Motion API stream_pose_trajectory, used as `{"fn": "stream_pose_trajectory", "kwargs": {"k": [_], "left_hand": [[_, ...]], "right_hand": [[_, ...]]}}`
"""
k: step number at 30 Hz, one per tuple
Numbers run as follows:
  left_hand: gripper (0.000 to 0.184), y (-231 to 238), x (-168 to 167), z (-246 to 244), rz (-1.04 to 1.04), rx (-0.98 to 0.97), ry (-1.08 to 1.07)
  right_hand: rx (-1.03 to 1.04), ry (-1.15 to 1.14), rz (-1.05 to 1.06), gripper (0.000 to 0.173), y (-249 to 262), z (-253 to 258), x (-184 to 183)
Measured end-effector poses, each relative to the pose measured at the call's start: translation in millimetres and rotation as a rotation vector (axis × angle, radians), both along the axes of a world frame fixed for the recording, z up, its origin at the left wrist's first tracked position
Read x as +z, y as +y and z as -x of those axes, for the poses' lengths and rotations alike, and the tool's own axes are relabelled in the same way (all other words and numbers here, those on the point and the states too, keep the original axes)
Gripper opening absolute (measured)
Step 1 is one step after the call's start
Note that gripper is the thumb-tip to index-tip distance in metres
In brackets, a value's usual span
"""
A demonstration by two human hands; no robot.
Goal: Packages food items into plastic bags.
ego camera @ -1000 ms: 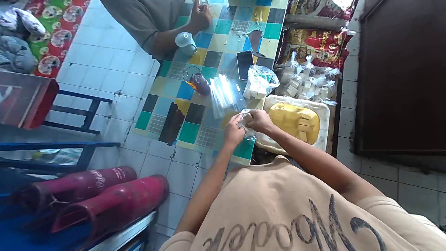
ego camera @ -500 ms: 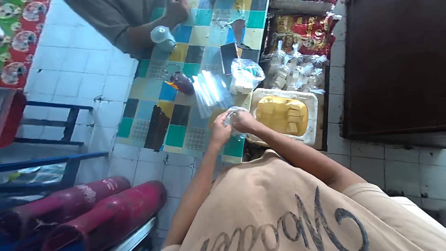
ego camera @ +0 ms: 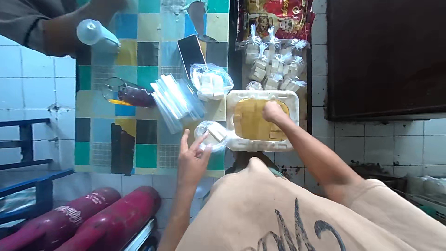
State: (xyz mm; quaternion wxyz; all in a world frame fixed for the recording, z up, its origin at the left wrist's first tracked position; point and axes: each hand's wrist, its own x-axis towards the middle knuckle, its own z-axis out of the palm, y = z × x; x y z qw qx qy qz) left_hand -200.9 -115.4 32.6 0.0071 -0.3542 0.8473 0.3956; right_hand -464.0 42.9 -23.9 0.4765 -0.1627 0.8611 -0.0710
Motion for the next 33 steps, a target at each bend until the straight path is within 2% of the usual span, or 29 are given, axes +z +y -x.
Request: {"fn": "stream_pose_trajectory", "kwargs": {"k": [2, 4, 7, 10, 13, 15, 19, 23, 27, 33], "left_hand": [[0.041, 3.3, 0.3, -10.2, 0.068, 0.007, 0.131], [0.042, 5.3, 5.8, -20.9, 0.11, 0.033, 0.185], [0.041, 5.3, 9.6, -43.2, 0.149, 0.121, 0.149], [0.039, 10.1, 8.9, -65.2, 0.138, 0.199, 0.091], [0.038, 19.7, 10.2, -77.2, 0.125, 0.248, 0.024], [0.037, 26.2, 10.1, -82.5, 0.111, 0.263, 0.015], [0.035, 34.2, 4.3, -85.0, 0.057, 0.293, 0.051], [0.035, 36.6, 2.5, -76.8, 0.03, 0.297, 0.052], [0.034, 39.2, -1.0, -74.0, 0.006, 0.293, 0.094], [0.032, 46.2, -7.4, -78.6, -0.036, 0.332, 0.1]], "right_hand": [[0.029, -0.105, -0.269, 0.035, 15.2, 9.8, -40.8], [0.072, -0.185, -0.41, 0.037, 24.7, 8.3, -71.9], [-0.134, -0.159, -0.429, 0.033, 35.8, 0.9, -108.8], [-0.335, -0.064, -0.384, 0.033, 42.6, -11.8, -128.8], [-0.424, -0.032, -0.374, 0.044, 41.9, -13.8, -134.4], [-0.358, -0.058, -0.393, 0.052, 36.0, -10.2, -127.6], [-0.065, -0.106, -0.368, 0.06, 24.5, -2.6, -121.6], [0.208, -0.148, -0.188, 0.044, 25.8, 8.7, -155.3], [0.243, -0.093, -0.105, 0.038, 17.7, 14.3, -162.2], [0.342, -0.069, -0.061, 0.058, 26.5, 19.6, -182.1]]}}
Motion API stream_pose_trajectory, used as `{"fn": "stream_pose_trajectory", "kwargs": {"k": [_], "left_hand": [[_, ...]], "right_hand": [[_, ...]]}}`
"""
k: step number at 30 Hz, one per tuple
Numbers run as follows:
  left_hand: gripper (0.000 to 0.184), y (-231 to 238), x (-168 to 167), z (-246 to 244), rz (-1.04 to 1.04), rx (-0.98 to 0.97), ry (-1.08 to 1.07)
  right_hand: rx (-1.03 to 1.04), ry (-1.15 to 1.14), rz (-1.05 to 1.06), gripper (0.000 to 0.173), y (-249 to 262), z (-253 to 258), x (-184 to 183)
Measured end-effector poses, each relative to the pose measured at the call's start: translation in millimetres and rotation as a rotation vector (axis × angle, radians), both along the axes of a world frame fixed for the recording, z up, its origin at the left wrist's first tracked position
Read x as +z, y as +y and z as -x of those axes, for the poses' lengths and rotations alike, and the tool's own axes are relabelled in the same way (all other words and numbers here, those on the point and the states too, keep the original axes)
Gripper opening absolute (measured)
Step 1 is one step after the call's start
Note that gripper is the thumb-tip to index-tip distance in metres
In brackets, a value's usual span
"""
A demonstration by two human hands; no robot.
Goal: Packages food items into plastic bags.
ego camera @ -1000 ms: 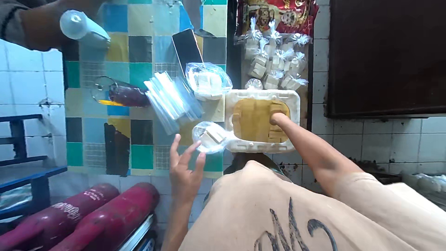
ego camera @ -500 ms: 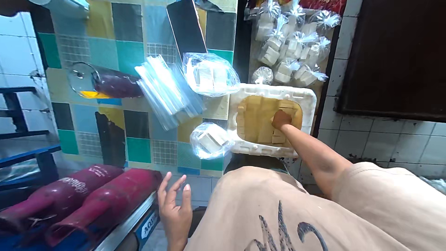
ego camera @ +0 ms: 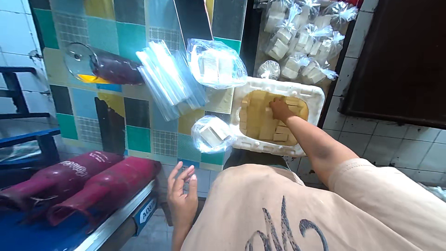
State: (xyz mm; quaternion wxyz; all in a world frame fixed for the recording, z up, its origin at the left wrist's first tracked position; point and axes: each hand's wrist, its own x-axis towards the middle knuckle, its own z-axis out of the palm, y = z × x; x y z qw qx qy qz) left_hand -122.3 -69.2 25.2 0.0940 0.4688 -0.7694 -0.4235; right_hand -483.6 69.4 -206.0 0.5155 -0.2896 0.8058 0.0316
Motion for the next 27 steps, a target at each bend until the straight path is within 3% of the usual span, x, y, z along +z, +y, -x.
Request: {"fn": "stream_pose_trajectory", "kwargs": {"k": [16, 27], "left_hand": [[0.029, 10.5, -7.5, -10.0, -0.031, 0.045, -0.022], [0.03, 16.7, -8.1, -15.4, -0.028, 0.065, -0.023]], "right_hand": [[0.259, -0.179, -0.143, 0.036, -3.6, 5.3, -2.8], [0.096, -0.209, -0.137, 0.048, 4.9, 7.5, -11.6]]}}
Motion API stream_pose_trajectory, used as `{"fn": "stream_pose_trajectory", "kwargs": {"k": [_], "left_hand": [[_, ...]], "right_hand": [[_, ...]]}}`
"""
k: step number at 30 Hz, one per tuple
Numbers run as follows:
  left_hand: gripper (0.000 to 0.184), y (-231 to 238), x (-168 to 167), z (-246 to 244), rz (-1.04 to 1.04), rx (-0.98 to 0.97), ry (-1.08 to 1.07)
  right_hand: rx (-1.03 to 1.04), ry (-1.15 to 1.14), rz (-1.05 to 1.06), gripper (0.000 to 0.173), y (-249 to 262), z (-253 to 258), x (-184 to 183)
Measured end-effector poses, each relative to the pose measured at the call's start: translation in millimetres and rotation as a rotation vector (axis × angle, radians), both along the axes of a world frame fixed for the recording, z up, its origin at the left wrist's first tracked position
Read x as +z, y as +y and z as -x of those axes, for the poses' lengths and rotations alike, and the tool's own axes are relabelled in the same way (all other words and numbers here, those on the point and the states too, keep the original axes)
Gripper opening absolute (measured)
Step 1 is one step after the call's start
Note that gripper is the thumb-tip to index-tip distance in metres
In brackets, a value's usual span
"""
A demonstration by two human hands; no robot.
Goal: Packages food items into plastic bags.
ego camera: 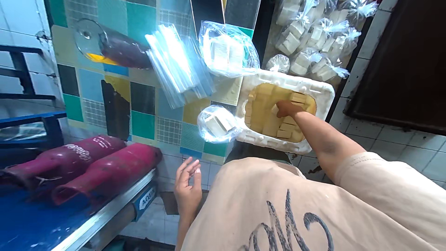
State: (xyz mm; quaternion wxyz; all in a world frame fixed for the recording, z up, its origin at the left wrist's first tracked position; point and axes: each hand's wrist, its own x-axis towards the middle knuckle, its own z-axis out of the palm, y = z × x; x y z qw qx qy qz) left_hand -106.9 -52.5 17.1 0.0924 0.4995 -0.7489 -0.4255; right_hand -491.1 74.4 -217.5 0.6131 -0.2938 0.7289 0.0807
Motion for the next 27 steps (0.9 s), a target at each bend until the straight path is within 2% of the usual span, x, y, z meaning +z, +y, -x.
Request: {"fn": "stream_pose_trajectory", "kwargs": {"k": [9, 16, 19, 20, 24, 27], "left_hand": [[0.029, 4.5, 1.9, -3.3, 0.023, 0.005, 0.003], [0.029, 10.3, 1.8, -7.5, 0.044, 0.007, 0.007], [0.029, 15.0, 0.0, -9.5, 0.046, 0.011, 0.0], [0.029, 16.5, 0.9, -8.0, 0.045, 0.017, 0.0], [0.028, 21.3, 2.6, -5.4, 0.032, 0.026, 0.014], [0.028, 24.0, 2.9, -6.4, 0.035, 0.027, 0.011]], "right_hand": [[0.028, -0.01, -0.041, 0.049, -3.2, 9.2, 7.9], [0.166, 0.034, 0.032, 0.043, -2.9, 5.8, 12.5], [0.202, 0.011, 0.009, 0.057, -5.1, 3.1, 9.3], [0.196, 0.009, 0.017, 0.06, -4.4, 2.1, 9.6], [0.103, 0.028, 0.105, 0.049, 2.4, 3.5, 2.8], [0.083, 0.008, 0.125, 0.049, -4.2, 11.8, 0.5]]}}
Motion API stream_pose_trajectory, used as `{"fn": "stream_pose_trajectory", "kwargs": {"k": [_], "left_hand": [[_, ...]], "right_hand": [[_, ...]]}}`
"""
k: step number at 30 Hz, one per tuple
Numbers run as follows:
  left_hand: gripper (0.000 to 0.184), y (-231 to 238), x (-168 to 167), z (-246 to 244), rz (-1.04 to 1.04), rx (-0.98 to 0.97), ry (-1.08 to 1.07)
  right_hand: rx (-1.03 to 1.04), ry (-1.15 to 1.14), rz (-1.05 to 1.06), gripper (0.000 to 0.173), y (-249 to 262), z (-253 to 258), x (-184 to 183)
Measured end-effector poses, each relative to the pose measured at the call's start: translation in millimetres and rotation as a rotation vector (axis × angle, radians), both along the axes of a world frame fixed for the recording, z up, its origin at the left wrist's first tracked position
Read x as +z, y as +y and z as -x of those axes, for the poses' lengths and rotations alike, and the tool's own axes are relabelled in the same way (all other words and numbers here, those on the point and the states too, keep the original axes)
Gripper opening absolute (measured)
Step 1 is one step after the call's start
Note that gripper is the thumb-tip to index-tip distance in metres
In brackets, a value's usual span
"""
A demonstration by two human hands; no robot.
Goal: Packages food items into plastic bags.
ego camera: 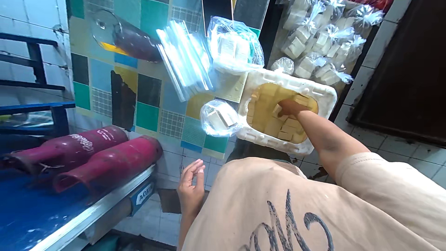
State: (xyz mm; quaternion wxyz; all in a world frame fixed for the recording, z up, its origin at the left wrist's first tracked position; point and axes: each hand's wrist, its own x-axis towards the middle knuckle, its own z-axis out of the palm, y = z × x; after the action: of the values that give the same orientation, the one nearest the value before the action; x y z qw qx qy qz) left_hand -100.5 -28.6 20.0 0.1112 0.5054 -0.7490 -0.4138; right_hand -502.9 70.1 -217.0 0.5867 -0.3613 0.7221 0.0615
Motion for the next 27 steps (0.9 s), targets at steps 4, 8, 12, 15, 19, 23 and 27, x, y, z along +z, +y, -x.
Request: {"fn": "stream_pose_trajectory", "kwargs": {"k": [4, 8, 12, 15, 19, 23, 27], "left_hand": [[0.027, 1.7, -1.9, 0.3, 0.0, -0.001, 0.01], [0.028, -0.7, 1.6, 8.2, -0.045, 0.007, 0.064], [0.028, -19.3, -1.8, 29.2, -0.053, -0.022, 0.169], [0.028, -34.1, 0.3, 57.7, -0.046, -0.042, 0.165], [0.025, -50.7, 9.8, 94.7, -0.057, -0.076, 0.061], [0.029, -68.8, 11.0, 112.2, -0.004, -0.178, -0.051], [0.031, -84.5, 3.9, 120.3, -0.033, -0.337, -0.173]], "right_hand": [[-0.029, 0.028, 0.074, 0.045, -3.3, -3.7, 0.0], [-0.244, -0.012, 0.113, 0.046, 3.4, -8.6, -6.0], [-0.736, -0.232, 0.029, 0.046, -4.9, -7.9, 44.9], [-0.984, -0.396, 0.053, 0.045, -7.6, -13.4, 91.8], [-1.17, -0.482, 0.192, 0.047, 6.0, -20.4, 111.8], [-1.233, -0.659, 0.442, 0.024, -1.2, -45.1, 169.3], [-1.256, -0.737, 0.77, 0.024, -39.7, -98.5, 222.4]]}}
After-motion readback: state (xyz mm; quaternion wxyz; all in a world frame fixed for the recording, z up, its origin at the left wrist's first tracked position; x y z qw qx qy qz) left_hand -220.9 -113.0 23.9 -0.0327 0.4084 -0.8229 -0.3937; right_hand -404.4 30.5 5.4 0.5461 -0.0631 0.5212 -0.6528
